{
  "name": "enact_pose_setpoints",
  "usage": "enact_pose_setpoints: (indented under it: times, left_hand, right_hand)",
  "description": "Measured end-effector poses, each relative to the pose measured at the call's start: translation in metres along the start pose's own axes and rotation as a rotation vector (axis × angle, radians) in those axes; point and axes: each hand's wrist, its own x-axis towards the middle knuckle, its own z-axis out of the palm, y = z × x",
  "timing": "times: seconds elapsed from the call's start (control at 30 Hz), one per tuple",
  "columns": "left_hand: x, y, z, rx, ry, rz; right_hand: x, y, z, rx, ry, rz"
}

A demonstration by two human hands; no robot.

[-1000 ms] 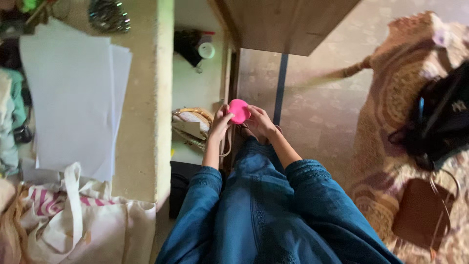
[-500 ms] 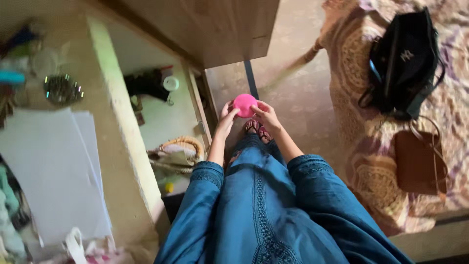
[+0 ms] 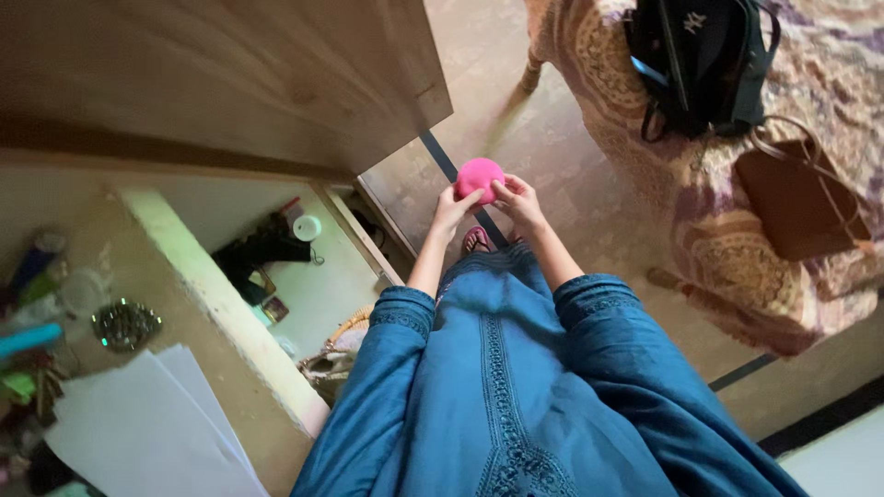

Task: The person packs a black laptop bag with a laptop, power adapter, and cables, then adds a small bottle, a cloth pouch, and a pink case from a nearby shelf. The bag is closed and placed on the floor.

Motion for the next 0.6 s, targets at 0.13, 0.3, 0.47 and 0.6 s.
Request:
enact_pose_setpoints:
  times: [0.13, 0.3, 0.47, 0.6]
  left_hand:
    - [0.018, 0.003, 0.026, 0.076, -0.008, -0.006]
    - [0.036, 0.008, 0.055, 0.116, -0.004, -0.003]
    - [0.061, 0.013, 0.085, 0.153, -0.037, 0.027]
    - [0.085, 0.018, 0.124, 0.235, -0.068, 0.021]
  right_hand:
    - [0.003, -0.008, -0.018, 0.070, 0.017, -0.031]
    - [0.003, -0.027, -0.036, 0.125, 0.084, -0.016]
    - [0.008, -0.052, -0.057, 0.169, 0.101, -0.037]
    - [0.014, -0.079, -0.082, 0.244, 0.113, -0.046]
